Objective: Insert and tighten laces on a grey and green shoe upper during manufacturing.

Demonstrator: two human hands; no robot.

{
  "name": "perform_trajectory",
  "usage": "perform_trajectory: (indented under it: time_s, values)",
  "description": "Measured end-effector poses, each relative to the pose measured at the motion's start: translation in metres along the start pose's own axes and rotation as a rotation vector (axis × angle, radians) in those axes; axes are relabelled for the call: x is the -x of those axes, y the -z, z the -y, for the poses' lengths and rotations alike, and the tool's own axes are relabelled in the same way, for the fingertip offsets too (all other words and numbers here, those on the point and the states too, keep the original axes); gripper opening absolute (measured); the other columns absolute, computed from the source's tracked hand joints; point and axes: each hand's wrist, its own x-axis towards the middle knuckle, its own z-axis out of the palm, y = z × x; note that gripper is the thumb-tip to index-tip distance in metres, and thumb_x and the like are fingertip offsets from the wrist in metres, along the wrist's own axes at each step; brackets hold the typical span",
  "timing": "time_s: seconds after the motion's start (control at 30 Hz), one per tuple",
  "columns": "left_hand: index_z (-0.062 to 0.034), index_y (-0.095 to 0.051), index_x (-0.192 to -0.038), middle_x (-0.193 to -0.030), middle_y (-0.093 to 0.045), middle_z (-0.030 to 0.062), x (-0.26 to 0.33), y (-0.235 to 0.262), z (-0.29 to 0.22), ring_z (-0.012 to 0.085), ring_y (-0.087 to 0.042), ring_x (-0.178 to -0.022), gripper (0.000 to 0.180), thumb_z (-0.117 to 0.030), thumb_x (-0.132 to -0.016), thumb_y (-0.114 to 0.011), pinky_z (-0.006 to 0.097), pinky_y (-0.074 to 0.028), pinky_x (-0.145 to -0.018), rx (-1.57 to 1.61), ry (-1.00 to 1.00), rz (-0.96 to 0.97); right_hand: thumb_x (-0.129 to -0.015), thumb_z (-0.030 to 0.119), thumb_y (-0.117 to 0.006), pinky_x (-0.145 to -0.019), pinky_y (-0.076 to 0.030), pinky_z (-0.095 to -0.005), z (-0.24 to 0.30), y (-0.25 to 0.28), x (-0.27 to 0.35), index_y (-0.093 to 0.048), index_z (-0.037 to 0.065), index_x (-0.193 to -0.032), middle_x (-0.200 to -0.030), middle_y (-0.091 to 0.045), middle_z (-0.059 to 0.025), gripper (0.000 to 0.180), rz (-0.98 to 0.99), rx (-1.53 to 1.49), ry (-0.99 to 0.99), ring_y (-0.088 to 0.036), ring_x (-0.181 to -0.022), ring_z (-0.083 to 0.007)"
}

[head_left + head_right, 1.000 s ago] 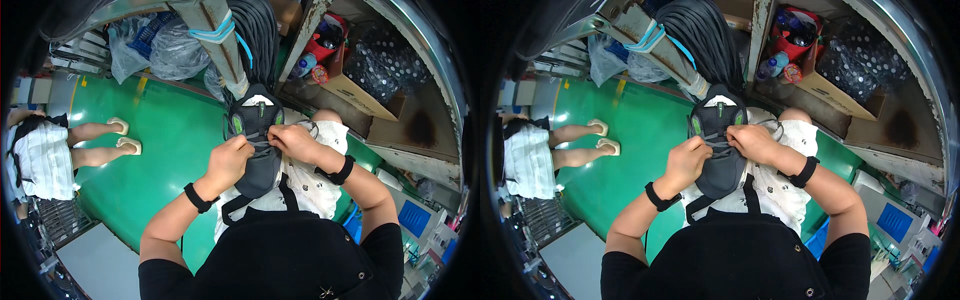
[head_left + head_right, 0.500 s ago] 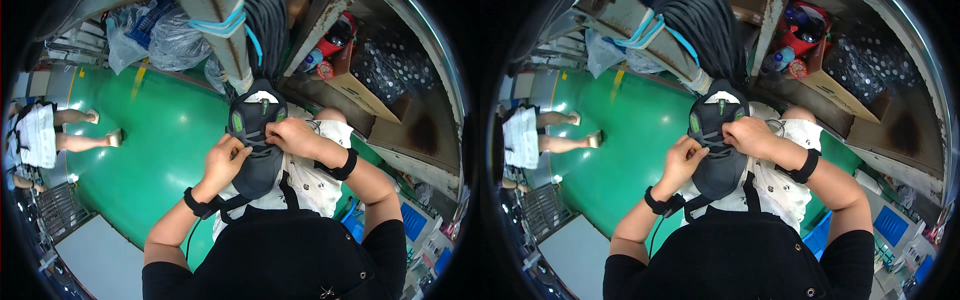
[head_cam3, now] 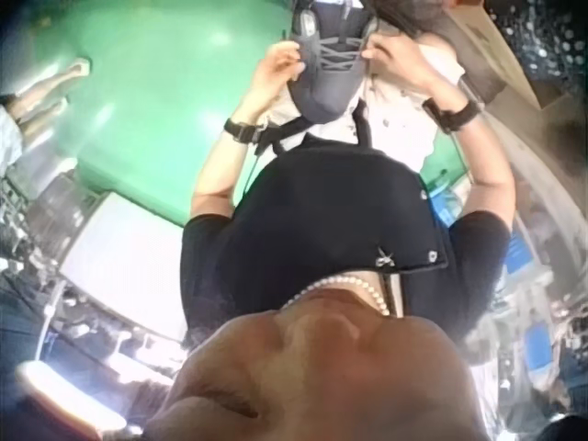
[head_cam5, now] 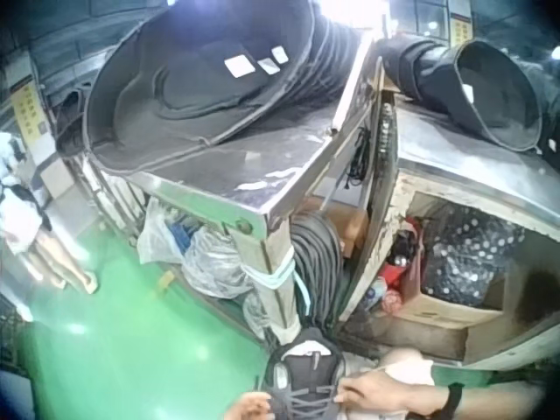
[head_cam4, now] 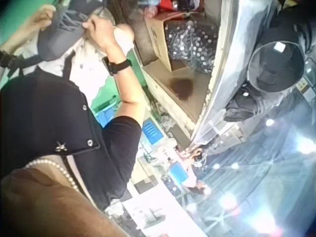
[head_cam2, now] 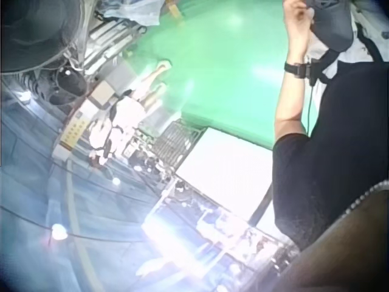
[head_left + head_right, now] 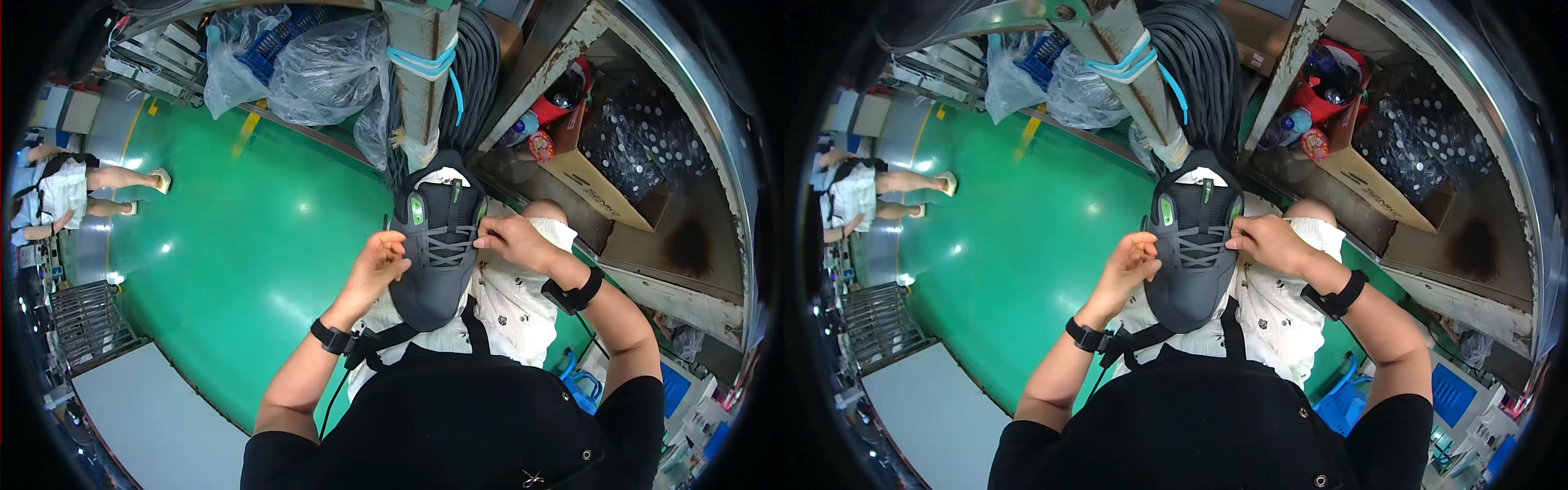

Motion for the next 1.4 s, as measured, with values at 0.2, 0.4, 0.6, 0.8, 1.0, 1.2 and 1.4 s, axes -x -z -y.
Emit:
perform_trajectory:
  time_s: [0.2,0.4,0.6,0.8,1.0,1.2,1.4]
  values:
    - [0.0007,-0.058,-0.115,-0.106,-0.065,0.0143,0.008,0.041,-0.005,0.0204,-0.065,-0.094,0.024,-0.002,-0.092,-0.050,0.028,-0.050,-0.073,0.039,-0.097,-0.119,-0.082,0.016,-0.068,-0.060,-0.044,-0.0372,0.007,-0.011,0.007,-0.052,0.003,-0.083,-0.069,-0.059,-0.0144,0.020,-0.004,-0.084,-0.011,-0.059,-0.064,-0.0298]
    - [-0.0013,-0.057,-0.111,-0.093,-0.067,0.0126,0.009,0.053,-0.022,0.0172,-0.066,-0.081,0.019,-0.007,-0.094,-0.050,0.023,-0.047,-0.060,0.014,-0.023,-0.119,-0.080,0.013,-0.066,-0.058,-0.044,-0.0396,0.014,-0.021,0.014,-0.052,0.004,-0.083,-0.070,-0.058,-0.0131,0.017,-0.142,0.065,0.059,-0.057,-0.064,-0.0338]
    - [-0.0030,-0.052,-0.099,-0.081,-0.066,0.0102,0.004,0.016,0.009,0.0143,-0.063,-0.061,0.012,-0.014,-0.094,-0.053,0.022,-0.041,-0.053,0.075,0.120,0.089,-0.075,0.010,-0.066,-0.053,-0.044,-0.0374,0.030,-0.041,-0.001,-0.052,0.007,-0.079,-0.067,-0.054,-0.0094,0.015,-0.585,0.455,0.210,-0.057,-0.059,-0.0275]
    - [-0.0052,-0.051,-0.097,-0.079,-0.066,0.0088,-0.001,0.003,0.021,0.0125,-0.062,-0.061,0.010,-0.015,-0.094,-0.054,0.020,-0.041,-0.052,0.068,0.089,0.102,-0.073,0.007,-0.067,-0.051,-0.043,-0.0346,0.019,-0.064,-0.009,-0.053,0.007,-0.076,-0.066,-0.052,-0.0067,0.014,-0.920,0.364,0.232,-0.056,-0.058,-0.0246]
    - [-0.0060,-0.052,-0.098,-0.078,-0.065,0.0071,0.005,0.019,0.001,0.0121,-0.060,-0.061,0.010,-0.014,-0.093,-0.055,0.022,-0.042,-0.053,0.156,0.199,0.064,-0.074,0.007,-0.068,-0.051,-0.043,-0.0343,0.013,-0.072,-0.005,-0.054,0.007,-0.074,-0.065,-0.053,-0.0068,0.013,-0.926,0.238,0.203,-0.056,-0.056,-0.0250]
    - [-0.0071,-0.055,-0.090,-0.079,-0.058,0.0010,0.020,0.182,-0.051,0.0080,-0.057,-0.071,0.002,-0.008,-0.091,-0.053,0.021,-0.044,-0.059,0.597,-0.108,-0.467,-0.075,0.008,-0.068,-0.052,-0.045,-0.0331,0.013,-0.074,-0.011,-0.054,0.006,-0.073,-0.067,-0.055,-0.0061,0.015,-0.968,0.276,0.250,-0.056,-0.054,-0.0243]
    - [-0.0026,-0.049,-0.089,-0.078,-0.055,0.0051,0.069,0.286,-0.091,0.0106,-0.038,-0.053,0.007,-0.004,-0.095,-0.046,0.022,-0.032,-0.046,0.587,-0.336,-0.631,-0.073,0.005,-0.065,-0.052,-0.045,-0.0324,0.010,-0.093,-0.022,-0.052,0.005,-0.075,-0.067,-0.054,-0.0065,0.013,-0.987,0.197,0.231,-0.057,-0.056,-0.0233]
